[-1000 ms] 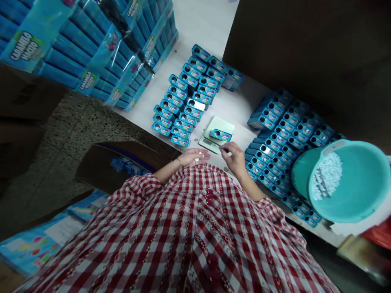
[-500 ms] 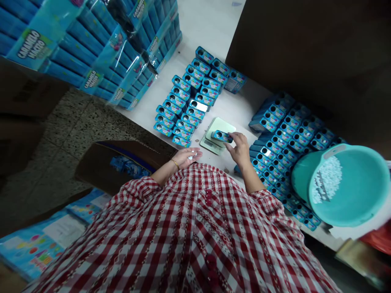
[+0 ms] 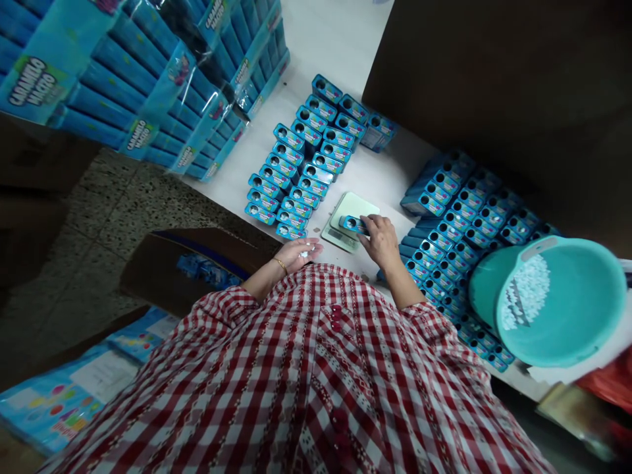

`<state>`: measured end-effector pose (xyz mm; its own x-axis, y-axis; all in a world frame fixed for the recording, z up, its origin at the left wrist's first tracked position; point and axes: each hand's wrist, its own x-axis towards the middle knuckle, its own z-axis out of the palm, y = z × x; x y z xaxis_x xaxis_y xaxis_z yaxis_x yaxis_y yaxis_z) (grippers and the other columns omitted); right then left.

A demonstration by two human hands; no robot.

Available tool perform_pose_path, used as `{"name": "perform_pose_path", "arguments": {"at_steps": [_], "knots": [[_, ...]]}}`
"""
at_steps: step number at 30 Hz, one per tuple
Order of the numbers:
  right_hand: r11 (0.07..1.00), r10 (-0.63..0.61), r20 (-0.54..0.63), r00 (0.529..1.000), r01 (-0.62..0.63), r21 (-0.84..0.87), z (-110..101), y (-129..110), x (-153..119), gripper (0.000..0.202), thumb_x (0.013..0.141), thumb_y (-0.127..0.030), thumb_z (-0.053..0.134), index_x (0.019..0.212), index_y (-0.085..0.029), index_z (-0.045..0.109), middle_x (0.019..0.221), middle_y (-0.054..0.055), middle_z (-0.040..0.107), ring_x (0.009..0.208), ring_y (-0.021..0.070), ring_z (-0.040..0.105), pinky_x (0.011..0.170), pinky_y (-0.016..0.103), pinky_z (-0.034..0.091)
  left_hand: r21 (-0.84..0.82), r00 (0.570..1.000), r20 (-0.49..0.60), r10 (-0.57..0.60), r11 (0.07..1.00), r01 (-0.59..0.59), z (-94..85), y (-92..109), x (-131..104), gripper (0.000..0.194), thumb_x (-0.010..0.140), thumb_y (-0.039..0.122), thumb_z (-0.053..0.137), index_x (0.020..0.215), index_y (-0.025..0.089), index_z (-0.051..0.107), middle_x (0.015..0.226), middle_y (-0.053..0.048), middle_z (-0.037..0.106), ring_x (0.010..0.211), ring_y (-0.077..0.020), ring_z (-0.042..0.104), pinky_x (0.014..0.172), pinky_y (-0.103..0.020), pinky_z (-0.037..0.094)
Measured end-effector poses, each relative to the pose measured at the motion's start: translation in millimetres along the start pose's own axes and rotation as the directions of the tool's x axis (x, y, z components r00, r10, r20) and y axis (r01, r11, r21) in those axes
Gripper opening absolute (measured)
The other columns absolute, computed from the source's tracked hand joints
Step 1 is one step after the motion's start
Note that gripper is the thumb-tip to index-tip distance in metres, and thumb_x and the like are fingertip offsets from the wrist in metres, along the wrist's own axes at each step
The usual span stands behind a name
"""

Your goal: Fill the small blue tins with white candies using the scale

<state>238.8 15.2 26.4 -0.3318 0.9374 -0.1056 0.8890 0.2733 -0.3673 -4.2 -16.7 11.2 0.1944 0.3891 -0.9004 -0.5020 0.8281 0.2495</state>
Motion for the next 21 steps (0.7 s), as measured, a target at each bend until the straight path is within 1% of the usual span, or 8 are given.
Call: {"name": "perform_pose_path", "arguments": {"at_steps": [4,9,11,13,14,16,18,21], "knots": [[0.998,0.058,-0.045,0.997,-0.057,0.024,0.4,20.6,27.9,0.035,0.086,-0.030,0.048,0.117,-0.015,0.056,0.106,0.012,0.058,0.095,0.0256,0.047,0.086,0.039,0.042,0.015,0.999,-0.019,-0.035,0.999,0.036,3.6,3.2,3.7,0.016,0.074,-0.004,0.057,0.081,0.007,0.067,0.075,-0.011,0.070,0.080,-0.0160,0.068,0.085,-0.030,0.052],[0.976,0.219,-0.197,0.956,-0.212,0.058,-1.4,61.3,123.4,0.034,0.081,-0.027,0.052,0.112,-0.015,0.057,0.106,0.013,0.056,0.098,0.0270,0.047,0.088,0.043,0.041,0.044,0.998,-0.021,-0.053,0.998,0.054,4.2,7.6,3.1,0.016,0.077,-0.002,0.056,0.084,0.008,0.067,0.076,-0.010,0.071,0.078,-0.0147,0.068,0.084,-0.029,0.052],[0.961,0.278,-0.198,0.940,-0.268,0.075,-1.3,68.9,161.6,0.035,0.080,-0.023,0.052,0.114,-0.015,0.057,0.110,0.014,0.055,0.101,0.0275,0.046,0.089,0.044,0.040,0.058,0.998,-0.006,-0.059,0.997,0.060,3.2,7.7,2.5,0.016,0.076,0.000,0.059,0.086,0.009,0.067,0.079,-0.009,0.071,0.081,-0.0150,0.068,0.087,-0.029,0.051],[0.952,0.304,-0.182,0.935,-0.291,0.094,-2.7,71.3,183.1,0.037,0.080,-0.019,0.050,0.117,-0.014,0.056,0.114,0.015,0.054,0.105,0.0271,0.045,0.092,0.044,0.040,0.072,0.998,0.002,-0.065,0.995,0.065,2.4,7.4,2.4,0.017,0.074,0.001,0.063,0.088,0.010,0.066,0.080,-0.008,0.072,0.081,-0.0147,0.068,0.088,-0.029,0.051],[0.953,0.298,-0.186,0.936,-0.283,0.104,-4.5,72.1,184.7,0.038,0.081,-0.017,0.049,0.118,-0.014,0.056,0.117,0.014,0.053,0.107,0.0266,0.045,0.093,0.043,0.039,0.077,0.998,0.001,-0.066,0.995,0.066,2.2,7.4,2.5,0.017,0.073,0.001,0.064,0.088,0.010,0.066,0.080,-0.008,0.072,0.080,-0.0142,0.068,0.087,-0.028,0.051],[0.964,0.264,-0.236,0.935,-0.246,0.103,-10.6,75.3,168.0,0.037,0.083,-0.017,0.045,0.118,-0.016,0.056,0.121,0.012,0.052,0.109,0.0253,0.044,0.093,0.041,0.040,0.082,0.998,-0.009,-0.062,0.995,0.062,2.5,8.0,3.0,0.017,0.074,0.001,0.062,0.089,0.010,0.065,0.080,-0.007,0.072,0.078,-0.0128,0.068,0.082,-0.025,0.053],[0.969,0.246,-0.316,0.916,-0.241,0.054,-18.4,82.4,129.9,0.034,0.085,-0.020,0.043,0.115,-0.018,0.059,0.119,0.011,0.052,0.108,0.0248,0.044,0.093,0.041,0.039,0.092,0.998,-0.017,-0.060,0.994,0.061,4.4,9.1,3.9,0.017,0.075,0.000,0.060,0.088,0.010,0.065,0.078,-0.006,0.072,0.076,-0.0120,0.068,0.077,-0.022,0.053],[0.919,0.329,-0.378,0.865,-0.386,-0.083,-24.9,99.2,61.1,0.027,0.086,-0.028,0.046,0.104,-0.018,0.064,0.112,0.012,0.055,0.104,0.0266,0.045,0.089,0.042,0.038,0.125,0.997,-0.005,-0.075,0.989,0.075,10.9,9.6,5.2,0.017,0.076,-0.002,0.057,0.085,0.010,0.066,0.076,-0.006,0.071,0.075,-0.0117,0.068,0.074,-0.021,0.053]]}}
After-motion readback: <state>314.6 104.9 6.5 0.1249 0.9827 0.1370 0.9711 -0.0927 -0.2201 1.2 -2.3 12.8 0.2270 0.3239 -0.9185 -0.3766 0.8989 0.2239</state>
